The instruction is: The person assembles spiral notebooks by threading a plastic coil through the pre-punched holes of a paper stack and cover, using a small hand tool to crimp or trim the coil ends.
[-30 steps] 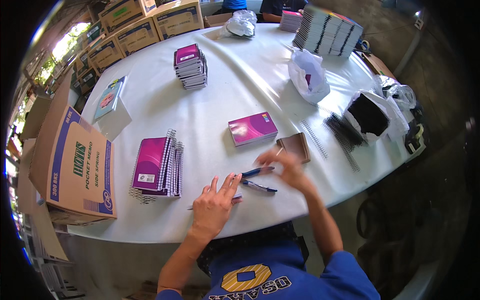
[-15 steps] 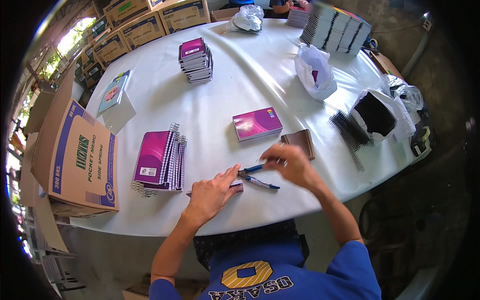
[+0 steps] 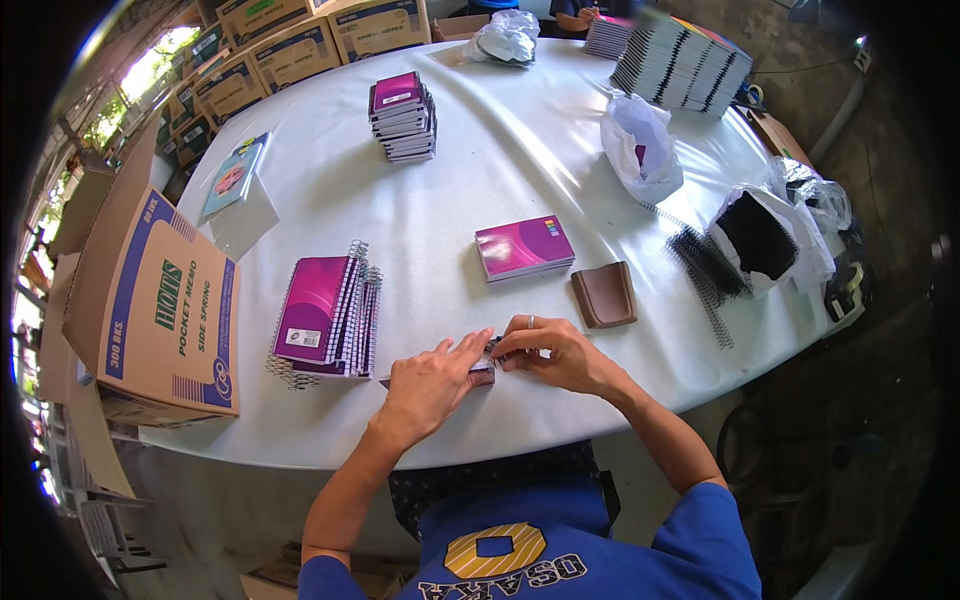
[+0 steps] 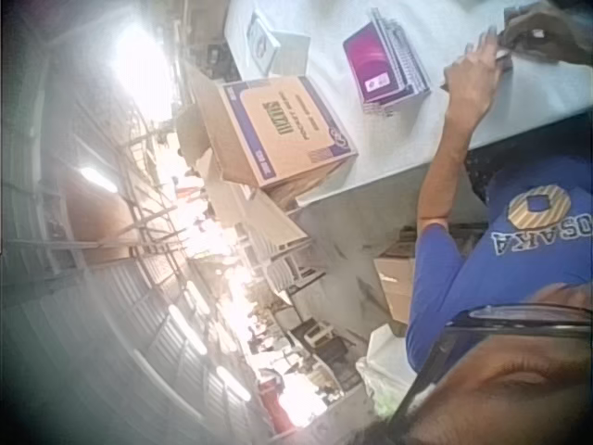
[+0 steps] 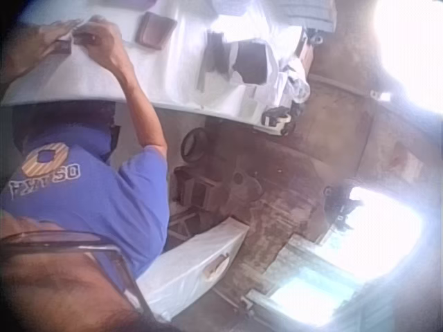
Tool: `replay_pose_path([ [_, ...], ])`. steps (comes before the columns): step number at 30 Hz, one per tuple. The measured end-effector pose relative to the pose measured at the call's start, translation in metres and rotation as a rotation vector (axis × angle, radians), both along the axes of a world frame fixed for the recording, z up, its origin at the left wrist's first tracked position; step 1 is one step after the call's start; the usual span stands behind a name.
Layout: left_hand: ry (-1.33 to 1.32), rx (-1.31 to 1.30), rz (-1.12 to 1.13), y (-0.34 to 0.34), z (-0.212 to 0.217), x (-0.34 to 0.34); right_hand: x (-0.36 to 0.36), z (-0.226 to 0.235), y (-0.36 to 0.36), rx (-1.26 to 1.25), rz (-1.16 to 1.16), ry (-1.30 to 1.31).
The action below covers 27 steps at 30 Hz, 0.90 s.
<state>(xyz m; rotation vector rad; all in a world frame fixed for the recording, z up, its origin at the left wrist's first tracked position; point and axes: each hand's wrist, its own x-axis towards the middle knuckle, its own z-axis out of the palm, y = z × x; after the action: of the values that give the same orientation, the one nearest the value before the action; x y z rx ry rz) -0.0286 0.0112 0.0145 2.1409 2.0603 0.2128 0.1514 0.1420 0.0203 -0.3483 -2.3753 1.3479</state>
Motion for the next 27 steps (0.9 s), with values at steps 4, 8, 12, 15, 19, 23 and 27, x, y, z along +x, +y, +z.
replay_pose_path([
  [4, -0.003, 0.032, -0.004, 0.0, 0.0, -0.001, 0.005, -0.006, 0.001, 0.17, 0.069, -0.105],
  [8, -0.003, -0.068, 0.085, 0.003, 0.015, 0.007, 0.005, 0.0, -0.009, 0.388, -0.019, -0.094],
  [12, -0.056, 0.233, -0.021, 0.0, -0.003, 0.002, 0.004, 0.004, -0.011, 0.379, 0.02, -0.195],
  [15, -0.097, 0.127, -0.005, 0.001, 0.003, 0.004, 0.002, 0.003, -0.014, 0.464, -0.037, -0.058],
  [19, -0.142, 0.137, 0.003, 0.001, 0.01, 0.006, 0.004, -0.001, -0.011, 0.573, 0.044, -0.161],
  [23, -0.202, 0.108, 0.004, 0.001, 0.004, 0.004, 0.0, 0.012, -0.021, 0.363, -0.033, -0.204],
  [27, -0.096, -0.041, -0.073, -0.006, 0.008, -0.002, 0.015, 0.015, 0.01, 0.229, 0.11, -0.298],
])
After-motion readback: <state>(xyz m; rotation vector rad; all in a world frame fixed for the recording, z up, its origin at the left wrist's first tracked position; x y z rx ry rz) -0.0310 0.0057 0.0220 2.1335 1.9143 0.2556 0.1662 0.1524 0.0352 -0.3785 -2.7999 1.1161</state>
